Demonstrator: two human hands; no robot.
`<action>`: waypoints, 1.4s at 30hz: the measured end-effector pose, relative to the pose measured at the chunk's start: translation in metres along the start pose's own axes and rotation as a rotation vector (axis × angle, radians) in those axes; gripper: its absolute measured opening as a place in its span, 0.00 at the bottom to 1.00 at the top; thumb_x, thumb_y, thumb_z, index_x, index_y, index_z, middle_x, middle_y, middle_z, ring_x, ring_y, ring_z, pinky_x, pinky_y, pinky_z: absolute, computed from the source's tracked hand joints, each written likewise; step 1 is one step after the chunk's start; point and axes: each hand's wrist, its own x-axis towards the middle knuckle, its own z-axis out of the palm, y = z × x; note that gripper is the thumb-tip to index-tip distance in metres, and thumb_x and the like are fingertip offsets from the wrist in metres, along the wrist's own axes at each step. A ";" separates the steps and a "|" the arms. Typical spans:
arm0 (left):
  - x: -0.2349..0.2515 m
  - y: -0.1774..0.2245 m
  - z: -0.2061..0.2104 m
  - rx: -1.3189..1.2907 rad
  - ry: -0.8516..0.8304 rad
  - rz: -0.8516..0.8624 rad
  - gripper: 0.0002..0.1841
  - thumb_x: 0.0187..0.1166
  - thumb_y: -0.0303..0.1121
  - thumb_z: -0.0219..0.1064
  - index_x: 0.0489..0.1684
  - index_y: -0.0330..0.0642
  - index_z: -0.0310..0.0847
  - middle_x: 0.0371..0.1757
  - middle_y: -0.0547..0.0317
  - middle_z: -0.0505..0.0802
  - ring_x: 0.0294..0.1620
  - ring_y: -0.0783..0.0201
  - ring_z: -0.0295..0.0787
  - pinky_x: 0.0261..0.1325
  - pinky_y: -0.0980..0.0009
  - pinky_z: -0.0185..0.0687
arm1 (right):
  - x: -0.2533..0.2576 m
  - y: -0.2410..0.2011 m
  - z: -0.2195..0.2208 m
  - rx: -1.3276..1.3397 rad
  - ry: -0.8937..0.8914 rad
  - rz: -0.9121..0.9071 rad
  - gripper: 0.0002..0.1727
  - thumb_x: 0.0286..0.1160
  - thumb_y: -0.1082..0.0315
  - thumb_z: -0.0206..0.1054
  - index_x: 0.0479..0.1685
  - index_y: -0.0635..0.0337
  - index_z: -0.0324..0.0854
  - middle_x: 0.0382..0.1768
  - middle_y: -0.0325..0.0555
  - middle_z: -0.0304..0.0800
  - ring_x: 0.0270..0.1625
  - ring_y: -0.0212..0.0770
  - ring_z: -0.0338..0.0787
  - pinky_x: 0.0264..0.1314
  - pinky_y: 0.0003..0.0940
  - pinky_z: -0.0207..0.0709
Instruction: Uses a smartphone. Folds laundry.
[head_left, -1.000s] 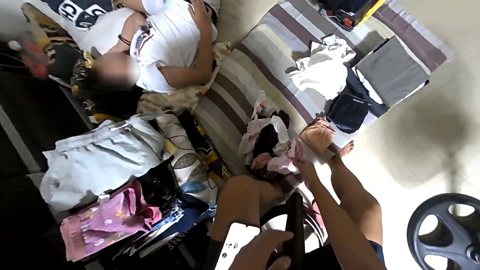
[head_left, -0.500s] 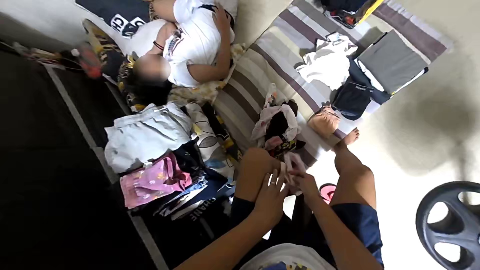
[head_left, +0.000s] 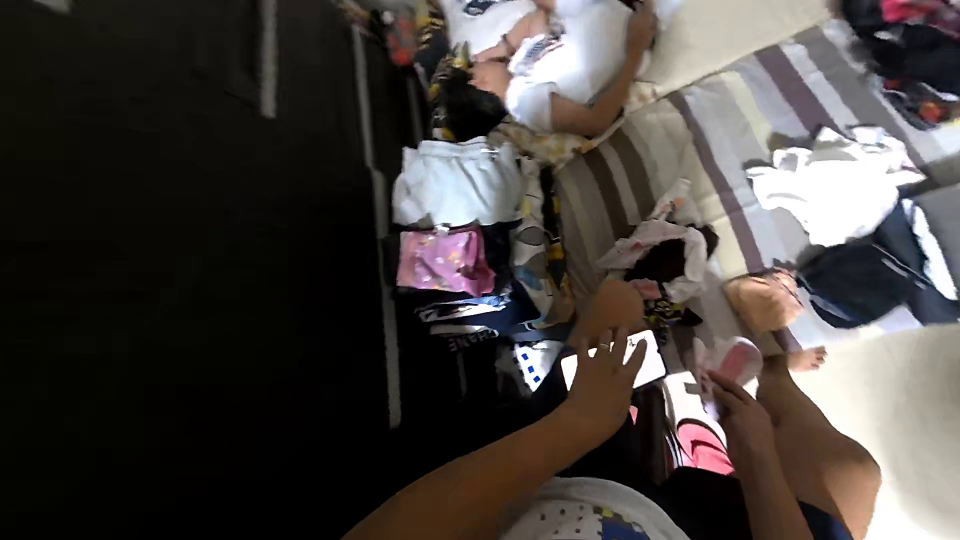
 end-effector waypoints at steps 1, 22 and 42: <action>-0.003 -0.008 -0.001 -0.056 0.061 -0.006 0.41 0.72 0.40 0.76 0.91 0.53 0.63 0.90 0.40 0.66 0.90 0.35 0.57 0.83 0.29 0.49 | -0.001 0.000 0.001 0.004 0.002 0.006 0.16 0.83 0.75 0.56 0.62 0.67 0.84 0.49 0.48 0.90 0.40 0.32 0.85 0.44 0.31 0.80; 0.051 -0.317 -0.039 -0.413 0.724 -0.955 0.46 0.72 0.46 0.77 0.93 0.49 0.56 0.90 0.32 0.61 0.87 0.28 0.58 0.79 0.26 0.54 | -0.050 -0.003 0.031 -0.187 -0.043 0.039 0.18 0.84 0.74 0.55 0.68 0.69 0.77 0.56 0.46 0.85 0.46 0.29 0.84 0.50 0.32 0.81; -0.002 -0.374 -0.038 -0.618 1.006 -0.726 0.19 0.88 0.32 0.60 0.74 0.47 0.83 0.81 0.40 0.78 0.85 0.39 0.67 0.85 0.40 0.60 | -0.055 -0.003 0.042 -0.206 -0.076 -0.011 0.17 0.83 0.75 0.55 0.65 0.71 0.79 0.53 0.43 0.88 0.46 0.26 0.87 0.50 0.27 0.83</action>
